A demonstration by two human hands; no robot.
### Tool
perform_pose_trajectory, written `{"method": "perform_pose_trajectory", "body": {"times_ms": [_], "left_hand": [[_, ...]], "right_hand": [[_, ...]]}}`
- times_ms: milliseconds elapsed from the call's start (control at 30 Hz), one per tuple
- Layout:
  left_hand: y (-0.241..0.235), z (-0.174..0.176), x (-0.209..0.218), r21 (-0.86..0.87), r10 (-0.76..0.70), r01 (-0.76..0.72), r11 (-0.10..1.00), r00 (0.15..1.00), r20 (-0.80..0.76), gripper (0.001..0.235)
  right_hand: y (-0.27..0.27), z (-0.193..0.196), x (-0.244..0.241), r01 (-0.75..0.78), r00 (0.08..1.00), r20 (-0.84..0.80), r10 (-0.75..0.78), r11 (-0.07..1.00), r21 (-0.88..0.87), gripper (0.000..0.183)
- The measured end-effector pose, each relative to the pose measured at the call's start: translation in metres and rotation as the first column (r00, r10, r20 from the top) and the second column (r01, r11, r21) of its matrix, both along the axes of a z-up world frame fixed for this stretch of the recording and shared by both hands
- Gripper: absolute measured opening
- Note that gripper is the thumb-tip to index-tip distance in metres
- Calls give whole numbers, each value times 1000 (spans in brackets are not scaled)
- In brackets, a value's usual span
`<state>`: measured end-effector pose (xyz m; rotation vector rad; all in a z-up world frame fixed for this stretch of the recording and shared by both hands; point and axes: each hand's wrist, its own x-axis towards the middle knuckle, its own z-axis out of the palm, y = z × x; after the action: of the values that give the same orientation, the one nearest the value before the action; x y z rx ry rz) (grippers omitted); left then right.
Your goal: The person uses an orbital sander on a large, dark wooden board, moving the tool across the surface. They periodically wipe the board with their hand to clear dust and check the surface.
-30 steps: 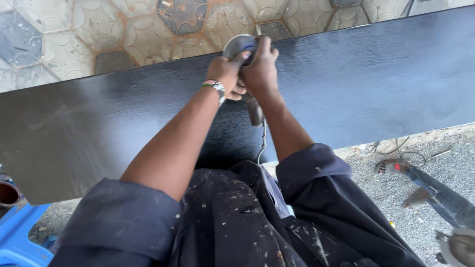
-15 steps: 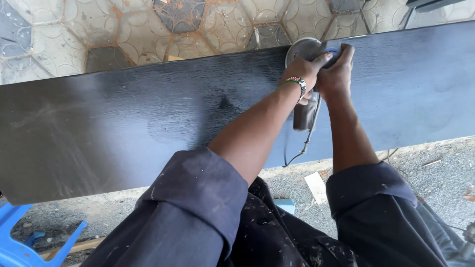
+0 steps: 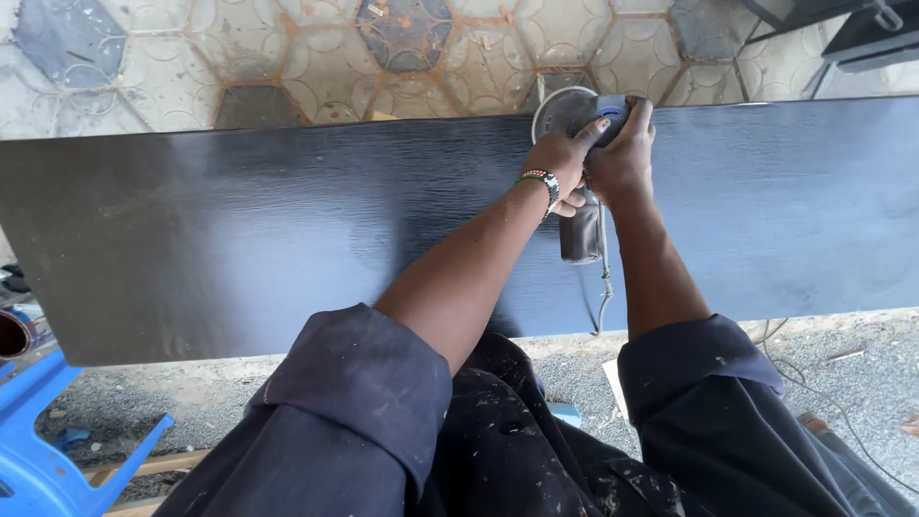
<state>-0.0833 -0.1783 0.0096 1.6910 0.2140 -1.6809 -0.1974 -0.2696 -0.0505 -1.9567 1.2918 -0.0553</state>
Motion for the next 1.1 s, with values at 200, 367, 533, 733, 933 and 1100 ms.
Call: {"method": "perform_pose_trajectory", "body": {"times_ms": [200, 367, 533, 733, 933, 1100], "left_hand": [[81, -19, 41, -135, -18, 37, 990, 990, 138, 97], [161, -4, 88, -90, 151, -144, 985, 986, 73, 99], [247, -51, 148, -43, 235, -233, 971, 971, 39, 92], [346, -21, 188, 19, 342, -348, 937, 930, 135, 89], [395, -16, 194, 74, 122, -170, 983, 894, 432, 72], [380, 9, 185, 94, 82, -132, 987, 909, 409, 64]], "right_hand": [[57, -29, 49, -87, 995, -39, 88, 996, 4, 55], [130, -24, 107, -181, 982, 66, 180, 983, 19, 60], [212, -33, 187, -254, 959, 127, 252, 967, -2, 60], [318, -12, 233, -287, 956, 1, 292, 940, 186, 79], [369, -5, 250, -321, 940, -31, 340, 910, 264, 103], [366, -9, 239, -286, 945, -73, 319, 912, 293, 97]]}}
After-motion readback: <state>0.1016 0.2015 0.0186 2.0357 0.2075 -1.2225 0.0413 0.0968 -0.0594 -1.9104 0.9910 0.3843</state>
